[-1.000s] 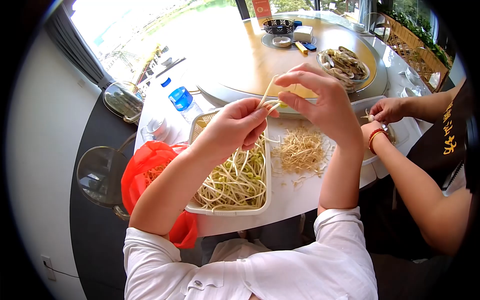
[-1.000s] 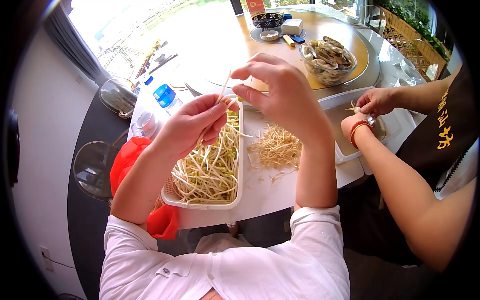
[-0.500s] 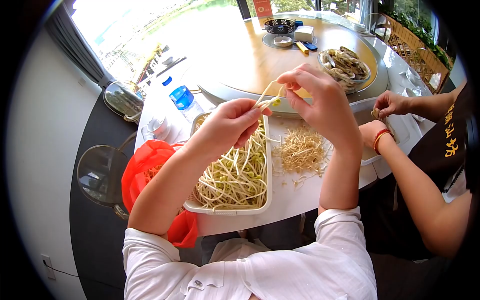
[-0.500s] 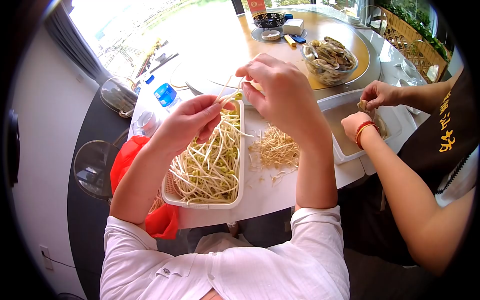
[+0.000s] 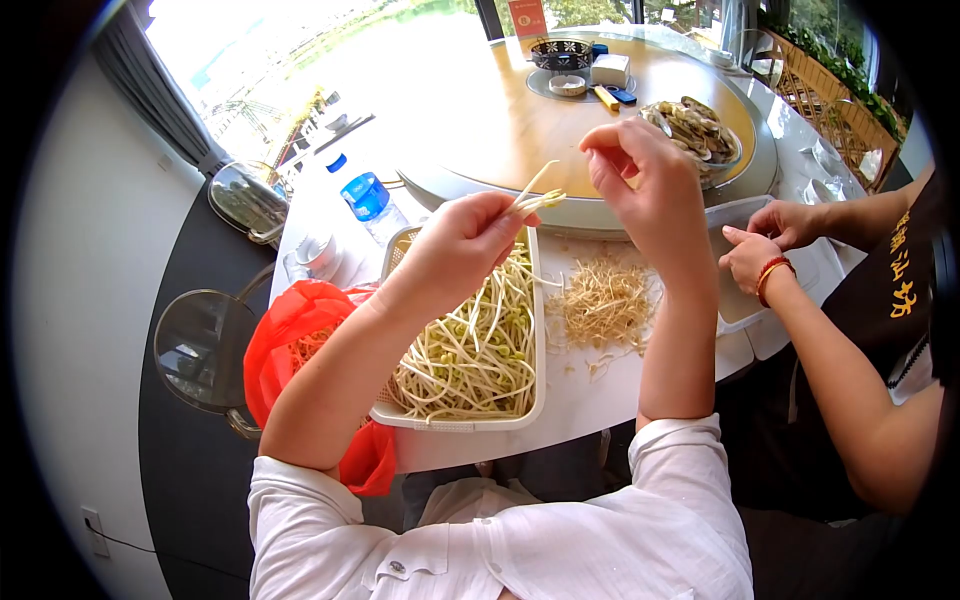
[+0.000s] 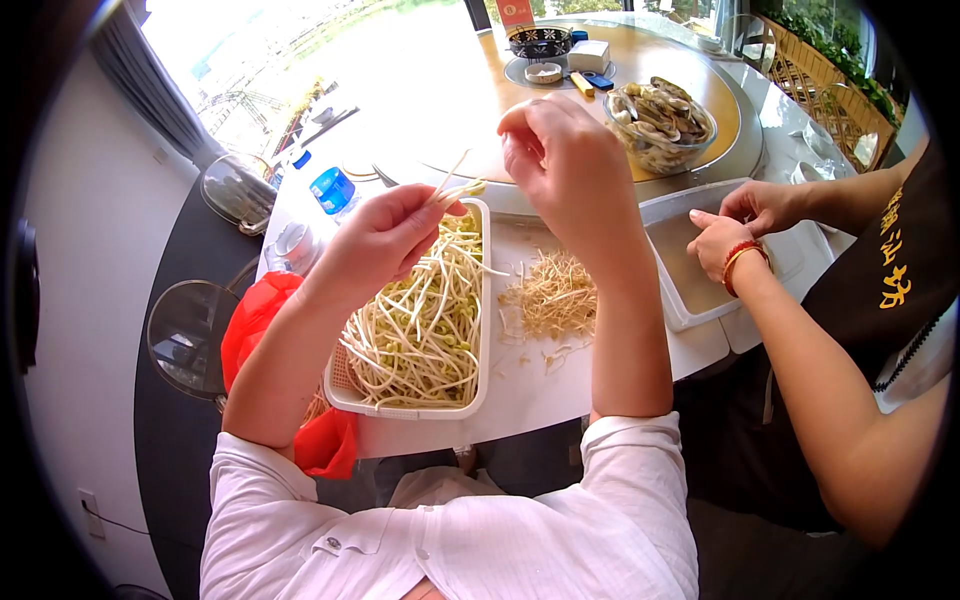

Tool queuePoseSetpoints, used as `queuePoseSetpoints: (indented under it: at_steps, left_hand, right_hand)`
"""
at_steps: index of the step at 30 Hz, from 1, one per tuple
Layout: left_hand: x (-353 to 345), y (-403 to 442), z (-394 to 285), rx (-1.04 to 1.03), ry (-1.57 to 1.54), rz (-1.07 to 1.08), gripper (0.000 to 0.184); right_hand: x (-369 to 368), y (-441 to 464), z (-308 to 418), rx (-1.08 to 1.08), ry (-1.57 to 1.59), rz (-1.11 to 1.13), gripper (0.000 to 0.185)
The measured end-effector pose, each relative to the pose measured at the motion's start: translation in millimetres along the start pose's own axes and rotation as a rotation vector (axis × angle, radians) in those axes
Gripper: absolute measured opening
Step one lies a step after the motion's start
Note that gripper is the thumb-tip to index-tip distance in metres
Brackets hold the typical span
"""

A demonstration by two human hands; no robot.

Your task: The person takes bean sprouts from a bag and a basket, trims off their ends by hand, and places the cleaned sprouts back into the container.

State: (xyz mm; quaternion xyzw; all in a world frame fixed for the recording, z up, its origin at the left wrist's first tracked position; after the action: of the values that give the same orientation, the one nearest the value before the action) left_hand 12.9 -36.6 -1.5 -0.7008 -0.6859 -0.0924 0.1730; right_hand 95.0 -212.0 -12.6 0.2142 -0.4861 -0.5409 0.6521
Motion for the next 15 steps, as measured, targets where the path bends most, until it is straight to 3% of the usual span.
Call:
queuePoseSetpoints:
  at_steps: [5, 7, 12, 15]
  left_hand:
    - [-1.4, 2.4, -0.1, 0.026, 0.051, 0.008, 0.02]
    - [-3.2, 4.5, 1.2, 0.02, 0.052, 0.022, 0.02]
    - [-1.5, 5.4, -3.1, 0.032, 0.103, 0.051, 0.022]
    - [3.5, 8.8, -1.3, 0.137, -0.15, 0.285, 0.027]
  right_hand:
    - [0.0, -2.3, -0.2, 0.031, 0.144, -0.017, 0.007]
    - [-5.1, -3.1, -1.2, 0.143, 0.074, -0.003, 0.007]
    - [-4.3, -2.8, -0.7, 0.091, -0.034, 0.087, 0.006]
    - [-0.8, -0.2, -4.6, 0.014, 0.102, 0.097, 0.006]
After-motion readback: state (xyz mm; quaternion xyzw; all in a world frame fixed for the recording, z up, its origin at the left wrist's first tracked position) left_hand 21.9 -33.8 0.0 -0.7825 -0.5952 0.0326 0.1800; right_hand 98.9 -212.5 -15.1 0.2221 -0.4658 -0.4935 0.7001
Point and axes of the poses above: each hand's wrist, its own y-axis towards the middle knuckle, its own x-axis out of the back of the hand, z = x × y, the point moved 1 cm from there along y, towards the middle knuckle, and after that the axes turned 5 degrees about x, right-handed, at the moved point
